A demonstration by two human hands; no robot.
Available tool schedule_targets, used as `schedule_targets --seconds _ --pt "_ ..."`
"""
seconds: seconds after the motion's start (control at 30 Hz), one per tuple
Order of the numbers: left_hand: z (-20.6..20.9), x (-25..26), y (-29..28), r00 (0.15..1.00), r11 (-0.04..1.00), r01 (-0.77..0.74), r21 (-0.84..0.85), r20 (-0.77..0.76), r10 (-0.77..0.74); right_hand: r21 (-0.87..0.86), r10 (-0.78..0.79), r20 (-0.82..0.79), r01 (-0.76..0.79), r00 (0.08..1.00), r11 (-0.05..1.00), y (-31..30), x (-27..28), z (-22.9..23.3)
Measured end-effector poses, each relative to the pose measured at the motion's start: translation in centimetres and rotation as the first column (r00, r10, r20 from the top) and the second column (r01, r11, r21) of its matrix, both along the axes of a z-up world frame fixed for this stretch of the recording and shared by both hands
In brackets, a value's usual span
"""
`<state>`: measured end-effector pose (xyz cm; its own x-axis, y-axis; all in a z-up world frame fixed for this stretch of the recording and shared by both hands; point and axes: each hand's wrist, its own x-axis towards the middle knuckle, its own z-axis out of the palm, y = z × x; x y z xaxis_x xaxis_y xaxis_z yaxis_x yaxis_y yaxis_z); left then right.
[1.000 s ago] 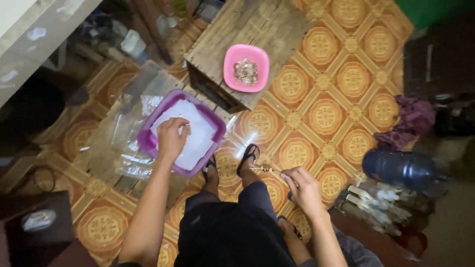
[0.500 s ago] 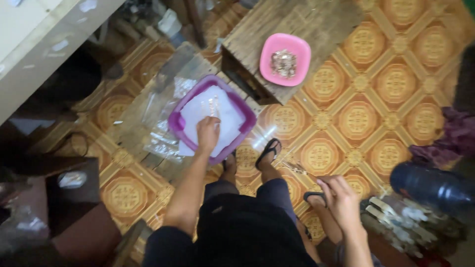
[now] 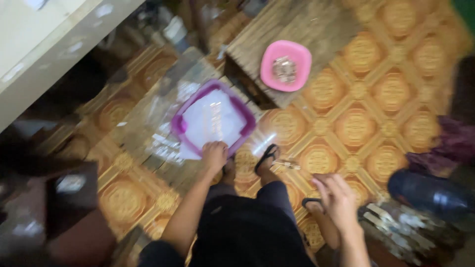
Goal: Washing jewelry in cleaning solutions and then organizing gold-colored chains by transferring them from a tray to a bowl.
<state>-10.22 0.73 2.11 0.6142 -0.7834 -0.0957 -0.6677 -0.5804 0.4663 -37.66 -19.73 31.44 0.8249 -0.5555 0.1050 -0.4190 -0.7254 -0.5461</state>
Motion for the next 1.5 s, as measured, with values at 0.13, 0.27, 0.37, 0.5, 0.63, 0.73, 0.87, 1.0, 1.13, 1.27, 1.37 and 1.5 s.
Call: schedule_targets --seconds 0.13,0.27,0.37,0.5,0.63,0.73,0.87,1.0,1.13,1.27,1.37,1.5 --pt "10.5 -2.3 -2.7 0.869 0.963 -0.051 -0.263 -0.487 -0.087 -0.033 0.025 0.133 -0.02 0.991 0.999 0.7 3.8 4.0" --pt "20.2 -3.7 -4.8 0.555 0.928 -0.25 -0.274 -0.827 -0.094 -0.131 0.128 0.252 -0.097 0.959 0.987 2.0 6.8 6.2" --pt "24.4 -3.6 -5.2 0.424 0.898 -0.385 -0.214 -0.905 -0.034 -0.153 0.149 0.309 -0.106 0.939 0.983 2.9 8.1 6.5" --pt "26.3 -3.2 -4.7 0.307 0.858 -0.511 -0.056 -0.944 0.121 -0.16 0.176 0.323 -0.129 0.93 0.979 3.6 8.6 5.1" --pt "24.4 -2.1 -3.8 0.442 0.933 -0.347 -0.095 -0.894 0.074 -0.144 0.199 0.348 -0.157 0.916 0.977 3.8 9.3 7.5" --pt "23.1 -1.7 -2.9 0.4 0.92 -0.369 -0.13 -0.916 0.031 -0.145 0.215 0.349 -0.174 0.912 0.974 3.3 9.3 8.5" --pt "21.7 -0.6 -1.7 0.492 0.892 -0.33 -0.31 -0.863 -0.118 -0.046 0.257 0.385 -0.259 0.886 0.965 2.2 9.4 8.1" --pt "21.8 0.5 -0.9 0.496 0.879 -0.295 -0.376 -0.846 -0.195 0.029 0.266 0.389 -0.3 0.882 0.954 1.1 9.5 9.6" --pt "23.0 0.8 -1.0 0.503 0.856 -0.343 -0.387 -0.845 -0.181 0.0 0.313 0.399 -0.341 0.862 0.94 0.6 9.9 10.1" --pt "24.7 1.5 -1.4 0.554 0.868 -0.352 -0.349 -0.825 -0.107 -0.013 0.272 0.351 -0.286 0.896 0.958 0.3 10.2 10.6" --pt "26.0 1.8 -1.8 0.629 0.893 -0.288 -0.347 -0.771 -0.096 -0.02 0.244 0.315 -0.251 0.917 0.968 0.4 10.2 9.8" --pt "26.1 2.3 -2.8 0.702 0.938 -0.093 -0.334 -0.69 -0.177 0.021 0.18 0.27 -0.192 0.946 0.981 0.2 10.1 9.5"
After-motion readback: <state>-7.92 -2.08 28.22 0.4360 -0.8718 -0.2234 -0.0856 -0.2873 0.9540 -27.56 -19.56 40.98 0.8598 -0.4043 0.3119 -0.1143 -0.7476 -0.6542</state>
